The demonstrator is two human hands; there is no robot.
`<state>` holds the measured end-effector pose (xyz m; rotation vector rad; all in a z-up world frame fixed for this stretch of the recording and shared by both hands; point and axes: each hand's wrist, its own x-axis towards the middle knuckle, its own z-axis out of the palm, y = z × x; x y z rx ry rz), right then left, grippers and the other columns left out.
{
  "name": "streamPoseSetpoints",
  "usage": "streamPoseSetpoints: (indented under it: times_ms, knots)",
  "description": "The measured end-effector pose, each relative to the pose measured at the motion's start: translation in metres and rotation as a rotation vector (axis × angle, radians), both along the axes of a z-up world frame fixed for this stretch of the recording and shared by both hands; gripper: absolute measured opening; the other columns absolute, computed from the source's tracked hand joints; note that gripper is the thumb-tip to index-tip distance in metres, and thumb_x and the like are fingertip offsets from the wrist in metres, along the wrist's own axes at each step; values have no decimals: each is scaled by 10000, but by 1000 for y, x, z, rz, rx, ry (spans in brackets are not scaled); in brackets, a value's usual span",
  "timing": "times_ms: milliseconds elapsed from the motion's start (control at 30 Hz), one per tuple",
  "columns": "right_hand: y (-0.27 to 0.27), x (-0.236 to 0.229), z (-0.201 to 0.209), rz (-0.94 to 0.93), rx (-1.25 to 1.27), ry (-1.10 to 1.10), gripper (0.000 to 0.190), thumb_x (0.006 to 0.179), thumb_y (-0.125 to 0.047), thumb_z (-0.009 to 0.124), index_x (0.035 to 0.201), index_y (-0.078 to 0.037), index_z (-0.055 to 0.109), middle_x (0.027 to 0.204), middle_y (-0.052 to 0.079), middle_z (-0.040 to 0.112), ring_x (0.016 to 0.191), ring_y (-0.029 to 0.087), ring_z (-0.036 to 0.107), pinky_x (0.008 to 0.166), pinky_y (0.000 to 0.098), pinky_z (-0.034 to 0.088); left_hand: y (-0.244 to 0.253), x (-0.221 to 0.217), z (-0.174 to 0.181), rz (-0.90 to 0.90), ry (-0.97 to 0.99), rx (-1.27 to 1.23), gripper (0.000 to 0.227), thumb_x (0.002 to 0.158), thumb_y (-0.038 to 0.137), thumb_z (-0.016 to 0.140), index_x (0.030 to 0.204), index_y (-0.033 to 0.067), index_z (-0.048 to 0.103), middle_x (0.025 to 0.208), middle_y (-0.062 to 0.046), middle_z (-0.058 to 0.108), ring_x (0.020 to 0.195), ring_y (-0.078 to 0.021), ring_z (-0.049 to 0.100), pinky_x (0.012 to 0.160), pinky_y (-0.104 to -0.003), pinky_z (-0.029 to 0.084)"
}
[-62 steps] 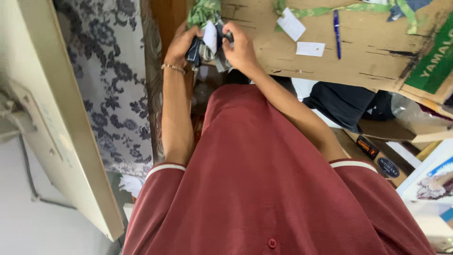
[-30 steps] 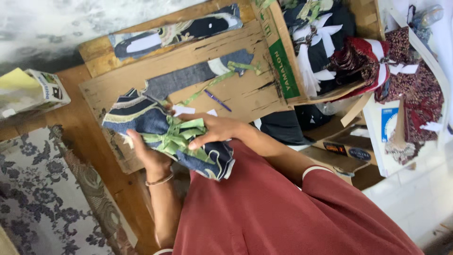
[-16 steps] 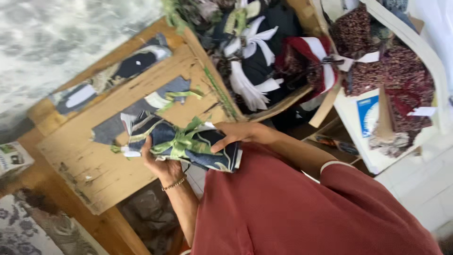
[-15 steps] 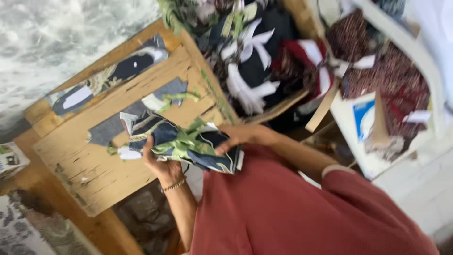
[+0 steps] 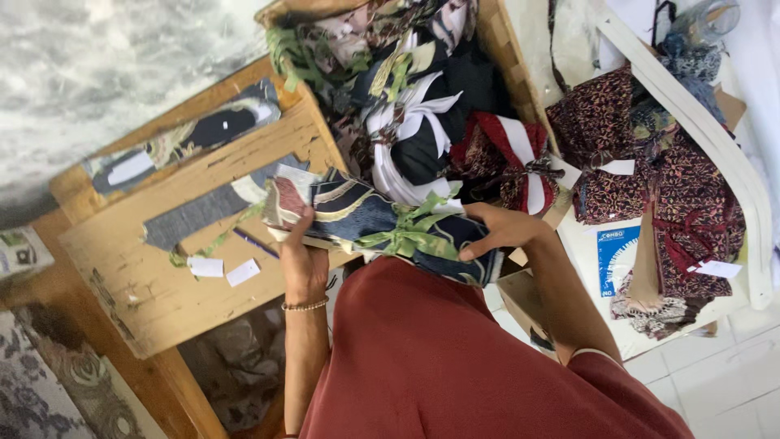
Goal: The person writes on small paper tags using a pen, then moves around the room to pick up and sort folded fabric pieces from a wooden crate. They place the fabric into a cardboard box and continue handling additional fabric bundles.
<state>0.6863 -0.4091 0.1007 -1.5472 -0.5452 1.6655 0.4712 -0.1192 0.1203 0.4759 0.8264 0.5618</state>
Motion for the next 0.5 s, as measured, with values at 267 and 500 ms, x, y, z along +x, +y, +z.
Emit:
streamPoseSetpoints:
  times_ms: [267, 500]
  knots:
    - [-32, 46, 7, -144, 112, -6, 910, 626, -306, 918, 1401, 40, 589, 1204, 142, 742, 1059, 231, 686, 905, 312, 537, -8, 54, 1, -242, 90, 615, 726, 902, -127, 621, 1551, 92, 381, 1474, -59, 530, 1358, -164, 512, 1142, -301, 409]
    - [-59, 40, -72, -396, -81, 100, 998, 583, -224, 926, 1443, 36, 490, 1242, 166, 702, 1120, 267, 677, 991, 363, 498, 6, 161, 46, -517, 89, 1272, 654, 945, -151, 600, 1542, 69, 446, 1510, -157, 564, 1405, -240, 533, 1192, -351, 407]
